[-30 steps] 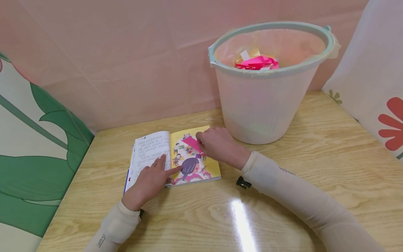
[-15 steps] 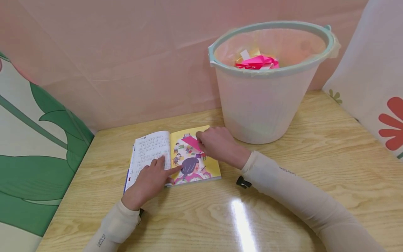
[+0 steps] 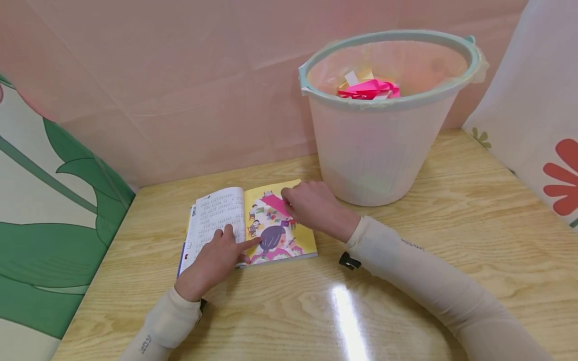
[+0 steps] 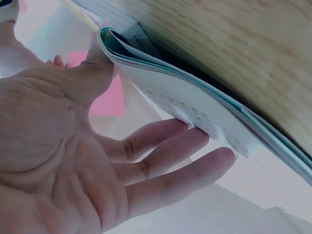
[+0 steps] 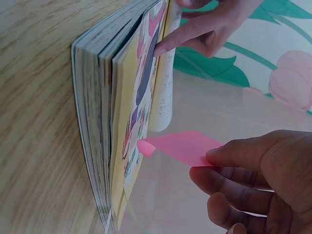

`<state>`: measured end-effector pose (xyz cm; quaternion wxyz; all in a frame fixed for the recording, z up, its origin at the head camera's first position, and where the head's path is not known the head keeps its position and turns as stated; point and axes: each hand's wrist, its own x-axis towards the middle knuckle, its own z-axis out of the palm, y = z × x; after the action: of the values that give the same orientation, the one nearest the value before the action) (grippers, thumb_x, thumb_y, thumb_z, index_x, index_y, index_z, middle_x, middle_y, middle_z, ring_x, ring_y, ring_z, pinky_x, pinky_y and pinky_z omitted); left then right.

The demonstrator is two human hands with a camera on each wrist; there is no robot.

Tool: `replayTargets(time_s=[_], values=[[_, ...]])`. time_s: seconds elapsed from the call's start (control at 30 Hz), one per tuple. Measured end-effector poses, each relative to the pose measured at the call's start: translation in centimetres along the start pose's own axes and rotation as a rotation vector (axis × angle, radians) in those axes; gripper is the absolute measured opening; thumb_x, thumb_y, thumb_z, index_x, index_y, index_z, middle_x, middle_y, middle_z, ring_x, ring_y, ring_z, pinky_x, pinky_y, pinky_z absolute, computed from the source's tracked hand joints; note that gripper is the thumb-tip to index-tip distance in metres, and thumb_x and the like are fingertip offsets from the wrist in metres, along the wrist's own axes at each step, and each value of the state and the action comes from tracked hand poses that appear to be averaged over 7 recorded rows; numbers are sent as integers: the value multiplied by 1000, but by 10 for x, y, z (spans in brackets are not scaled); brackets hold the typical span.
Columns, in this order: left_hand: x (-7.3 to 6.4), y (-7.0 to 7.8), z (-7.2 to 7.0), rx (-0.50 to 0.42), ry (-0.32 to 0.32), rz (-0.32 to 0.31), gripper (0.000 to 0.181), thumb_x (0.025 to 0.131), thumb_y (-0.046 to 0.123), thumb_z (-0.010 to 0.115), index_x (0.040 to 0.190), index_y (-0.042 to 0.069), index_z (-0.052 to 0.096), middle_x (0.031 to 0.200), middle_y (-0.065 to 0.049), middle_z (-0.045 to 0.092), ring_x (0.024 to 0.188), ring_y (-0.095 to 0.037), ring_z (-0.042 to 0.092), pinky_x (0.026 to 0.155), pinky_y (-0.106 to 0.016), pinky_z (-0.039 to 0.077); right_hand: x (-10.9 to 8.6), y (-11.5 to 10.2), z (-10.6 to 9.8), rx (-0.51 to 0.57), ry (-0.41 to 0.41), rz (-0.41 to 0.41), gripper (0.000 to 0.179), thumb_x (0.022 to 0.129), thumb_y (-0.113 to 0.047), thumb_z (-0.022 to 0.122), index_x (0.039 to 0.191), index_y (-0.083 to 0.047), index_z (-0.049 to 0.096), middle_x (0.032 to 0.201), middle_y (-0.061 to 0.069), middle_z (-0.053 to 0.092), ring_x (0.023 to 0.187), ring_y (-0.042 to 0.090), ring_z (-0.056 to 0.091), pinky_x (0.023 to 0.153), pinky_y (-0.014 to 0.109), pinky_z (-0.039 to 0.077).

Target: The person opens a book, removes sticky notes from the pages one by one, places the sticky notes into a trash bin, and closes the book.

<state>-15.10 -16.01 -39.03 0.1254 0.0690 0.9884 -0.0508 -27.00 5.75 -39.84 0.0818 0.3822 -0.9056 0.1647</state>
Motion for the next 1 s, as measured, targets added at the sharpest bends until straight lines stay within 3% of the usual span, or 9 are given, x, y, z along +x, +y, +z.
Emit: replayTargets(time_s=[0.37,1.0], values=[[-1,0,-1,18,-1,6,53,97,18,63,142,45,52,105,-18,45,83,-27,41,58,-30,38,-1,0,-2,-2,44,-32,8,89,-19,72,93,-13,73,68,-4,67,54,9,52,46,23,38],[-1,0,1,-16,-2,-10,53,97,17,63,141,45,52,104,-18,44,85,-29,41,58,-31,39,0,-3,-11,5,30,7,14,87,-24,76,97,-13,75,73,-1,70,54,11,52,49,22,39]])
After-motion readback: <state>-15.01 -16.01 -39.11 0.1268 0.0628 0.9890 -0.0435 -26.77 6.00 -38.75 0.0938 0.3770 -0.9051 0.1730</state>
